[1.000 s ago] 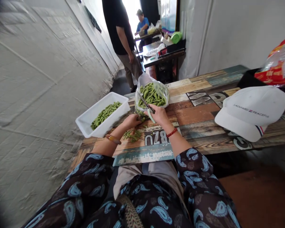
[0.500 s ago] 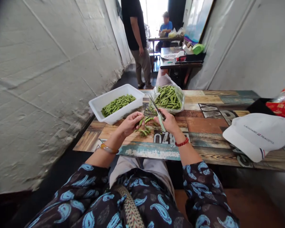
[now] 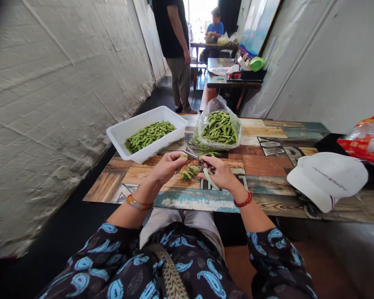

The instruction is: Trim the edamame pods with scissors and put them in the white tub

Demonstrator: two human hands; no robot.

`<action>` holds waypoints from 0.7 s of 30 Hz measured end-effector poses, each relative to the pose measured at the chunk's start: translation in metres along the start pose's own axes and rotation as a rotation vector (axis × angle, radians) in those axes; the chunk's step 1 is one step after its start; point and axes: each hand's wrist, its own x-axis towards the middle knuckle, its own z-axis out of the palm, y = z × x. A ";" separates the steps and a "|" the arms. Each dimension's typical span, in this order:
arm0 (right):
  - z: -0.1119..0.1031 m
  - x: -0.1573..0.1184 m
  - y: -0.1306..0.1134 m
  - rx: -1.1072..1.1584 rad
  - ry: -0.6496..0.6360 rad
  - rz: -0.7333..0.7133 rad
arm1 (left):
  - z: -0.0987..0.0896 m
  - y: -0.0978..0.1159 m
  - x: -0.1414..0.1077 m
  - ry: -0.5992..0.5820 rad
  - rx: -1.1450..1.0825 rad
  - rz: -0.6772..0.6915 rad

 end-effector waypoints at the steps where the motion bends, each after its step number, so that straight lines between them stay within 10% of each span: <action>1: 0.002 0.003 0.003 -0.003 0.003 -0.016 | 0.000 -0.001 0.004 -0.002 -0.008 -0.001; 21: 0.014 0.057 0.038 0.049 -0.127 -0.060 | -0.046 -0.008 0.068 -0.113 0.146 0.087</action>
